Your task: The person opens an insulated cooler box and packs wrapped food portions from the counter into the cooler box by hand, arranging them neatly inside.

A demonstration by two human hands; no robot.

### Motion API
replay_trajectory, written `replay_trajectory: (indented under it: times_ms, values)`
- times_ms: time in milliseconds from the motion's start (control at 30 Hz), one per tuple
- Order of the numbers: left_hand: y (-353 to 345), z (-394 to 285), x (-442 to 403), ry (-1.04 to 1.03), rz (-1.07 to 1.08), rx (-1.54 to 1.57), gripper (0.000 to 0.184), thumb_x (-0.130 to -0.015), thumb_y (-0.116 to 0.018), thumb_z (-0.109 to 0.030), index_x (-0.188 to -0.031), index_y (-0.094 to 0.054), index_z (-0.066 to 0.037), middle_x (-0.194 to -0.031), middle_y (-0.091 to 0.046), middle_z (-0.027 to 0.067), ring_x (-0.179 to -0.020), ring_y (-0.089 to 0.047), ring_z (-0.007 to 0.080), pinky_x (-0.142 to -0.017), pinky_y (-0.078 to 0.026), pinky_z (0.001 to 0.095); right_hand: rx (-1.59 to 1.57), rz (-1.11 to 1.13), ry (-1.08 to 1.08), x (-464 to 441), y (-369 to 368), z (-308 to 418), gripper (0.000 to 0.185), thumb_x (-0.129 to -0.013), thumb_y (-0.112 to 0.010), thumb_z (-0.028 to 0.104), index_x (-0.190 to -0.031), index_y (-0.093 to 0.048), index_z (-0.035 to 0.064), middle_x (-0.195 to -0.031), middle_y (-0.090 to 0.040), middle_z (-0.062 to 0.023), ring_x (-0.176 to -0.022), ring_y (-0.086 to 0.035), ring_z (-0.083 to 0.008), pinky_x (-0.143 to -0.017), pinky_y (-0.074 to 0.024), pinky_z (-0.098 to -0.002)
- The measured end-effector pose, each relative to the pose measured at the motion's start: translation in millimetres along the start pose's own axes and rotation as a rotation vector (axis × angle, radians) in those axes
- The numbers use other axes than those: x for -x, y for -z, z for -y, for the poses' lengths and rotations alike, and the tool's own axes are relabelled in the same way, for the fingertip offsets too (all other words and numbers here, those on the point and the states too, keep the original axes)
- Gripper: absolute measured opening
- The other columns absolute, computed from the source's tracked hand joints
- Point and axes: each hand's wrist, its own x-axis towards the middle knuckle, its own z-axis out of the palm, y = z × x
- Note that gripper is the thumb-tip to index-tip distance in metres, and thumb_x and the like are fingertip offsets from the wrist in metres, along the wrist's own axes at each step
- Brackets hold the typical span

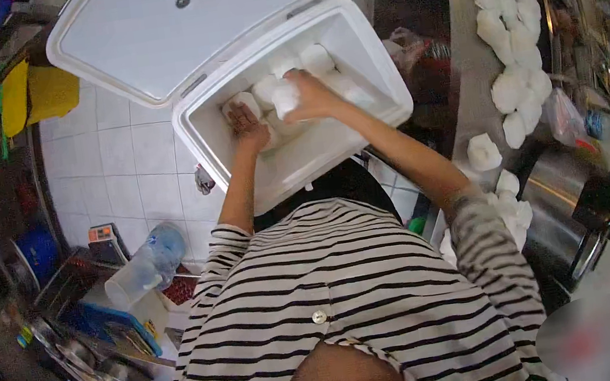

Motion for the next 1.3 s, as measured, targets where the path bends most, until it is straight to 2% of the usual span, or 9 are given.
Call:
replay_trajectory:
  times_ms: [133, 233, 567, 667, 800, 967, 1167, 1233, 1300]
  values:
    - [-38, 13, -32, -0.009, -0.035, -0.352, 0.078, -0.084, -0.044, -0.029, -0.136, -0.002, 0.012, -0.141, 0.008, 0.0331, -0.131, 0.003, 0.0479, -0.107, -0.008, 0.0529, 0.439, -0.027, -0.134, -82, -96, -40, 0.092, -0.067, -0.072, 0.03, -0.131, -0.02, -0.01, -0.135, -0.028, -0.0287, -0.118, -0.04, -0.041, -0.098, -0.0352, -0.0396]
    - [-8, -12, 8, 0.008, -0.436, 0.044, 0.066, -0.086, -0.042, -0.022, -0.134, -0.014, 0.013, -0.14, -0.006, 0.0339, -0.131, -0.008, 0.0475, -0.106, -0.015, 0.0519, 0.562, -0.045, -0.101, -100, -121, -55, 0.083, -0.071, -0.067, 0.03, -0.13, -0.024, -0.0087, -0.133, -0.03, -0.0277, -0.12, -0.038, -0.0383, -0.099, -0.0327, -0.0393]
    - [7, -48, -17, -0.535, -0.577, -0.138, 0.058, -0.083, -0.051, -0.02, -0.134, -0.03, 0.0, -0.141, -0.025, 0.0197, -0.13, -0.025, 0.0337, -0.107, -0.02, 0.0425, 0.23, 0.118, -0.093, -61, -7, -43, 0.046, -0.084, -0.053, 0.02, -0.123, -0.044, -0.0026, -0.121, -0.048, -0.0202, -0.115, -0.046, -0.0273, -0.098, -0.0345, -0.0372]
    - [-24, -28, -34, -0.588, -0.587, -0.298, 0.058, -0.083, -0.051, -0.026, -0.136, -0.032, -0.011, -0.143, -0.024, 0.0144, -0.131, -0.023, 0.0321, -0.106, -0.018, 0.0504, -0.708, -0.379, 0.1, 60, 96, -27, 0.027, -0.081, -0.052, 0.002, -0.108, -0.055, -0.0018, -0.094, -0.064, -0.0117, -0.085, -0.062, -0.0178, -0.079, -0.0484, -0.028]
    - [-32, -24, -41, -0.552, -0.633, -0.455, 0.057, -0.082, -0.053, -0.027, -0.135, -0.034, -0.018, -0.143, -0.026, 0.0107, -0.132, -0.022, 0.031, -0.104, -0.019, 0.0546, 0.042, -1.18, -0.45, 207, 160, -74, 0.025, -0.088, -0.053, 0.018, -0.104, -0.055, -0.0018, -0.091, -0.062, -0.014, -0.086, -0.061, -0.0217, -0.079, -0.0475, -0.031]
    - [-27, -23, -38, -0.547, -0.63, -0.381, 0.056, -0.08, -0.057, -0.022, -0.133, -0.037, -0.017, -0.143, -0.026, 0.0112, -0.132, -0.022, 0.0315, -0.101, -0.021, 0.0565, 0.773, -0.69, -0.697, 291, 95, -187, 0.08, -0.061, -0.075, 0.051, -0.12, -0.047, 0.0032, -0.113, -0.052, -0.022, -0.101, -0.053, -0.038, -0.083, -0.0453, -0.0422]
    - [-2, -37, -31, -0.43, -0.683, 0.292, 0.041, -0.086, -0.054, -0.021, -0.124, -0.045, -0.009, -0.132, -0.04, 0.0141, -0.118, -0.04, 0.0334, -0.094, -0.035, 0.0489, -0.355, -0.809, -0.638, 306, 126, -193, 0.07, -0.068, -0.074, 0.028, -0.126, -0.041, 0.0064, -0.119, -0.048, -0.0188, -0.1, -0.053, -0.0354, -0.079, -0.0473, -0.0464]
    - [42, -50, 6, -0.405, -0.562, 0.737, 0.039, -0.087, -0.053, -0.023, -0.121, -0.045, -0.006, -0.125, -0.046, 0.0146, -0.108, -0.049, 0.0305, -0.09, -0.041, 0.0419, -1.028, -0.92, -0.599, 253, 142, -73, 0.067, -0.073, -0.066, 0.024, -0.13, -0.035, 0.0049, -0.125, -0.044, -0.0192, -0.109, -0.049, -0.0351, -0.09, -0.0428, -0.0478]
    - [66, -62, 45, -0.351, -0.167, 1.255, 0.041, -0.091, -0.047, -0.034, -0.12, -0.045, -0.006, -0.117, -0.05, 0.0111, -0.099, -0.053, 0.0225, -0.086, -0.043, 0.0354, -1.343, -0.69, -0.058, 252, 127, -81, 0.07, -0.074, -0.065, 0.025, -0.132, -0.032, 0.0033, -0.128, -0.042, -0.0211, -0.114, -0.045, -0.037, -0.096, -0.0384, -0.0493]
